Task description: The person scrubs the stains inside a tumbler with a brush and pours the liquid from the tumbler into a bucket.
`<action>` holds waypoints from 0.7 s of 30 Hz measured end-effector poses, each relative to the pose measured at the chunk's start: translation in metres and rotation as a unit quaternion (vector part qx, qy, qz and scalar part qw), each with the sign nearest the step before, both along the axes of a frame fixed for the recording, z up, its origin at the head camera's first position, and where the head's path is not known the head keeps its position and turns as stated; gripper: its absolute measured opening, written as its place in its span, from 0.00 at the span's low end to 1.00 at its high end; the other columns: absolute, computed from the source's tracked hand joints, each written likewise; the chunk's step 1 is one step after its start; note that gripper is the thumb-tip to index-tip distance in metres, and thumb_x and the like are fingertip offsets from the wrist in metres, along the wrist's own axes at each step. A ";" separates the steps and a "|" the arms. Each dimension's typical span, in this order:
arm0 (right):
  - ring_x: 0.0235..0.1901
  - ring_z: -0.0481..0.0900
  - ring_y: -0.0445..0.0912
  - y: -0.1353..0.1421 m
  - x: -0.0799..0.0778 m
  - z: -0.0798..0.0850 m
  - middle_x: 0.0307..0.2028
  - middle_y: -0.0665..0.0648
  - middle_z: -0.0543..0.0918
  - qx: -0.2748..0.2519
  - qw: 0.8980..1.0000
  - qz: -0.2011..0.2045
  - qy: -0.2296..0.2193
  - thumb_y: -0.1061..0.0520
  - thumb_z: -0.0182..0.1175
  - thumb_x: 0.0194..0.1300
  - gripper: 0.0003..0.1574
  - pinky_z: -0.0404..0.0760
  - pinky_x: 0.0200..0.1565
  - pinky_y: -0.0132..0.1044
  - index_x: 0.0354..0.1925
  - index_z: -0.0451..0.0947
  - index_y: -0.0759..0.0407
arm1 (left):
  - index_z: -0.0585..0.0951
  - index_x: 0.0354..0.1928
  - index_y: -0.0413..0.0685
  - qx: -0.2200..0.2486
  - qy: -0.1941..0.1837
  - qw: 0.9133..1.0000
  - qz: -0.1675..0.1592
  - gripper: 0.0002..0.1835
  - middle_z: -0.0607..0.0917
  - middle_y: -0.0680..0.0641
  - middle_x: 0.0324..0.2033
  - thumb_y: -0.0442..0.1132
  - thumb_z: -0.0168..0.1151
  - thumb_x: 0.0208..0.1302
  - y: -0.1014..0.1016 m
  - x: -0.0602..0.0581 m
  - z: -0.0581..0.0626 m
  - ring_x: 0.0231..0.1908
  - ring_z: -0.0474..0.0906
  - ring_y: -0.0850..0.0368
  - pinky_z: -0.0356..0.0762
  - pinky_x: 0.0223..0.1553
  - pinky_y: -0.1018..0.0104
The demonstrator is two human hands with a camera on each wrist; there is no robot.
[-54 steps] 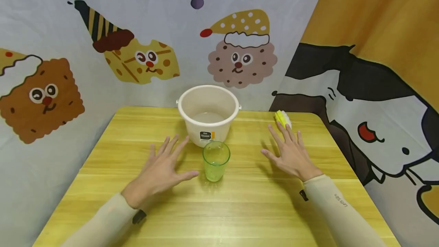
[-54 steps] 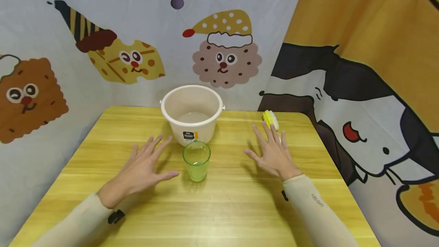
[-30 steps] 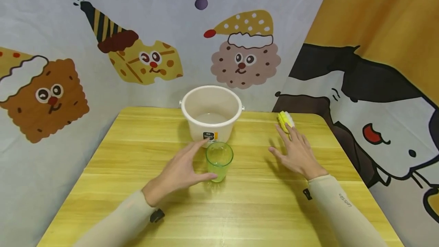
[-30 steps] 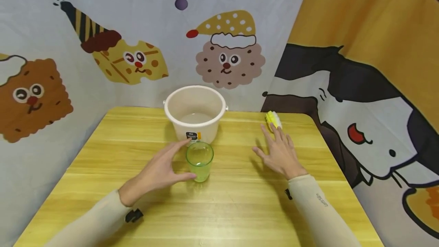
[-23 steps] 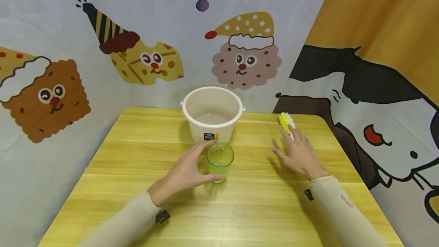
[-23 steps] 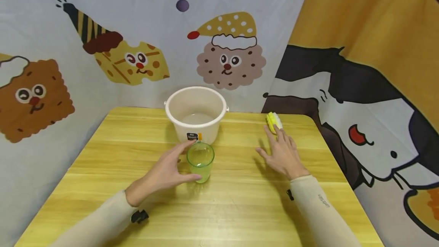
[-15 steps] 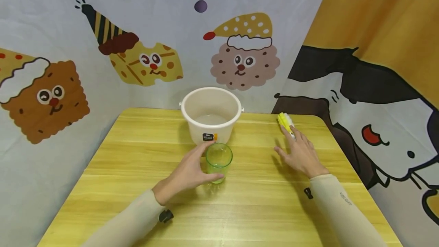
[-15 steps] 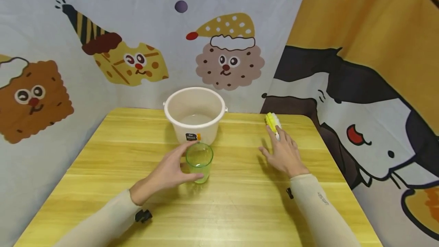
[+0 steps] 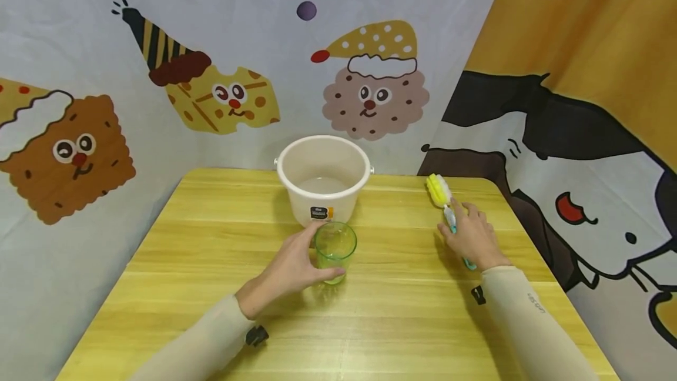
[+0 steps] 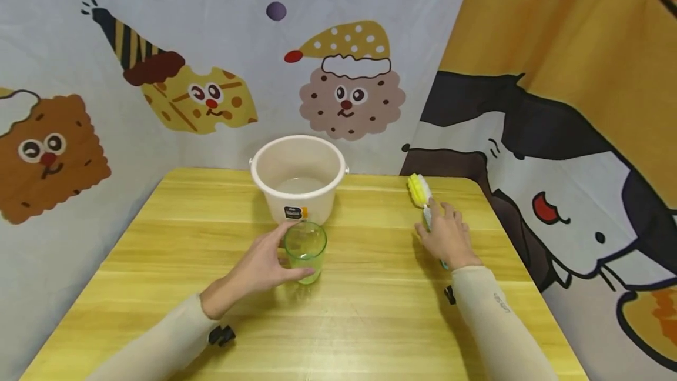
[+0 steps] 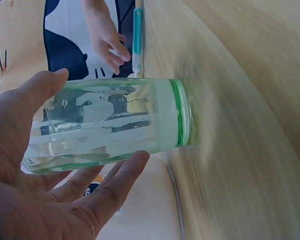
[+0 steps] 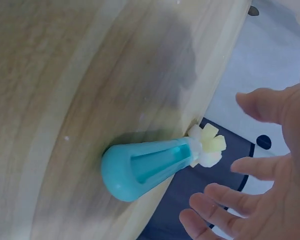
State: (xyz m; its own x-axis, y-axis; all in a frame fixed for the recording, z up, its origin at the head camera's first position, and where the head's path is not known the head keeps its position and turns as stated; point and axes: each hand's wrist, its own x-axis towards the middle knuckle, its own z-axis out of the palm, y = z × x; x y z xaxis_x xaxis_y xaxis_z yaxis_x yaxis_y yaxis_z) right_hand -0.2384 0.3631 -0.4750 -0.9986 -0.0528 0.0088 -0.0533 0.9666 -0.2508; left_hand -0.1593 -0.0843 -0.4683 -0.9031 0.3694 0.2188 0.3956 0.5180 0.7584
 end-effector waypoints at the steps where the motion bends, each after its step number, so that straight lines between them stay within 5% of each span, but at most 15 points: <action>1: 0.76 0.65 0.87 0.001 -0.001 0.000 0.83 0.88 0.61 0.002 1.000 -0.001 -0.002 0.41 0.63 0.89 0.55 0.74 0.67 0.87 0.93 0.53 0.67 | 0.73 0.85 0.48 0.000 0.000 1.000 0.001 0.57 0.88 0.44 0.74 0.52 0.95 0.58 0.000 0.000 0.000 0.72 0.88 0.41 0.87 0.74 0.37; 11: 0.69 0.74 0.85 0.009 -0.012 0.006 0.75 0.90 0.69 -0.009 0.999 -0.010 -0.030 0.46 0.60 0.90 0.48 0.80 0.64 0.82 0.86 0.61 0.80 | 0.73 0.85 0.51 -0.002 -0.008 1.000 0.014 0.56 0.90 0.43 0.71 0.53 0.95 0.58 0.000 0.001 0.001 0.70 0.90 0.42 0.89 0.72 0.40; 21: 0.54 0.85 0.72 0.015 -0.013 -0.005 0.66 0.86 0.77 -0.032 0.997 -0.026 -0.072 0.53 0.61 0.88 0.37 0.87 0.54 0.68 0.78 0.71 0.80 | 0.71 0.86 0.49 -0.003 -0.010 1.000 0.003 0.58 0.89 0.43 0.73 0.52 0.94 0.59 0.001 0.002 0.001 0.72 0.89 0.42 0.88 0.73 0.40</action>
